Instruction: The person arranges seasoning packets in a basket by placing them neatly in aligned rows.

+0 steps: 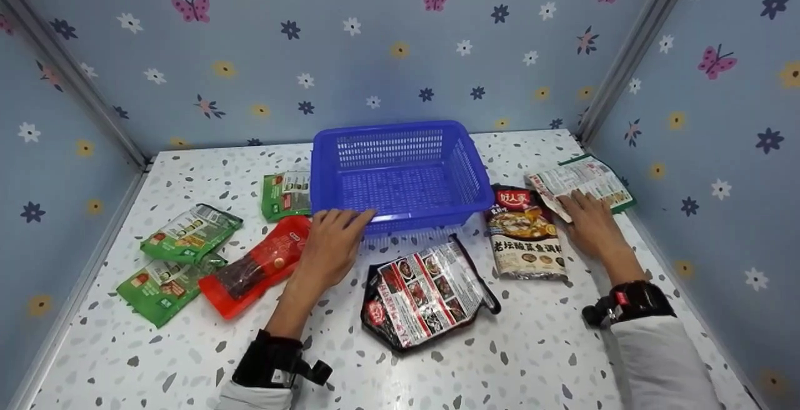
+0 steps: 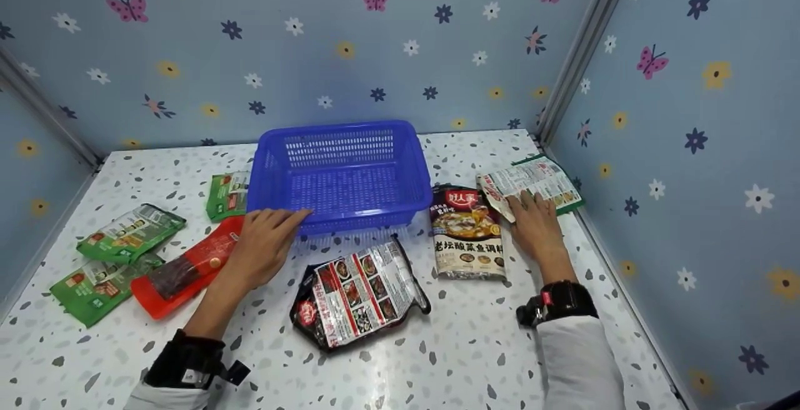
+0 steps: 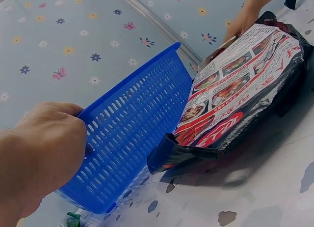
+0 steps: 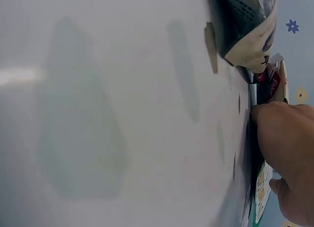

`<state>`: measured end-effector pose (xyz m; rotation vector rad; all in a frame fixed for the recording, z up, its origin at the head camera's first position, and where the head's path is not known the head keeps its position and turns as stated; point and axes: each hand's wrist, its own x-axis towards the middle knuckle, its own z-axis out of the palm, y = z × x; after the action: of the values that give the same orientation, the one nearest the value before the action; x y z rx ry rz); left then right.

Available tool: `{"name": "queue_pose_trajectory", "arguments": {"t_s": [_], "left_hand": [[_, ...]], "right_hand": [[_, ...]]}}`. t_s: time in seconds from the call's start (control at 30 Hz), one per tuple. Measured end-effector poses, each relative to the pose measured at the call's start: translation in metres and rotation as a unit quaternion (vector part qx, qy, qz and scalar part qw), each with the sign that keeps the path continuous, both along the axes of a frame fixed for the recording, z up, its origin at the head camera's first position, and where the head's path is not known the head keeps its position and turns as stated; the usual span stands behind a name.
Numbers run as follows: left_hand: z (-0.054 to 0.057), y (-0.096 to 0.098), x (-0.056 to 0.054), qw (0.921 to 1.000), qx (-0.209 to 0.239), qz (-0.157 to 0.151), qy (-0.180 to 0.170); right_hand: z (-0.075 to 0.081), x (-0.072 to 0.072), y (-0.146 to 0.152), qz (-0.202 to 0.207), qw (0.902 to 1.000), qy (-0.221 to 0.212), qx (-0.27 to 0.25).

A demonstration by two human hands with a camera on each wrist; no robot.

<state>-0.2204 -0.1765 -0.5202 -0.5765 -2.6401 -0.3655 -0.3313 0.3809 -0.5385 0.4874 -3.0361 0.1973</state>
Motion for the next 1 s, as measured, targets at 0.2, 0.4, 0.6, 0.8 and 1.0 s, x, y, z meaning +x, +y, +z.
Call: {"name": "queue_pose_trajectory", "arguments": {"t_s": [0.2,0.4,0.6,0.8,1.0], "left_hand": [[0.0,0.0,0.0,1.0,0.0,-0.001,-0.001],[0.001,0.0,0.001,1.0,0.0,-0.002,-0.005],[0.001,0.0,0.0,1.0,-0.001,-0.002,0.008],[0.002,0.0,-0.001,1.0,0.002,0.002,0.002],[0.001,0.001,0.0,1.0,0.001,-0.003,0.009]], "right_hand": [[-0.002,-0.006,0.001,-0.008,0.9999,-0.009,-0.004],[0.0,-0.006,0.001,-0.003,0.9996,-0.013,-0.024],[0.008,-0.003,0.0,-0.017,0.998,-0.017,-0.059],[0.015,0.007,-0.001,-0.027,0.9952,0.039,-0.086],[0.018,0.015,-0.008,-0.033,0.9716,0.174,-0.157]]}}
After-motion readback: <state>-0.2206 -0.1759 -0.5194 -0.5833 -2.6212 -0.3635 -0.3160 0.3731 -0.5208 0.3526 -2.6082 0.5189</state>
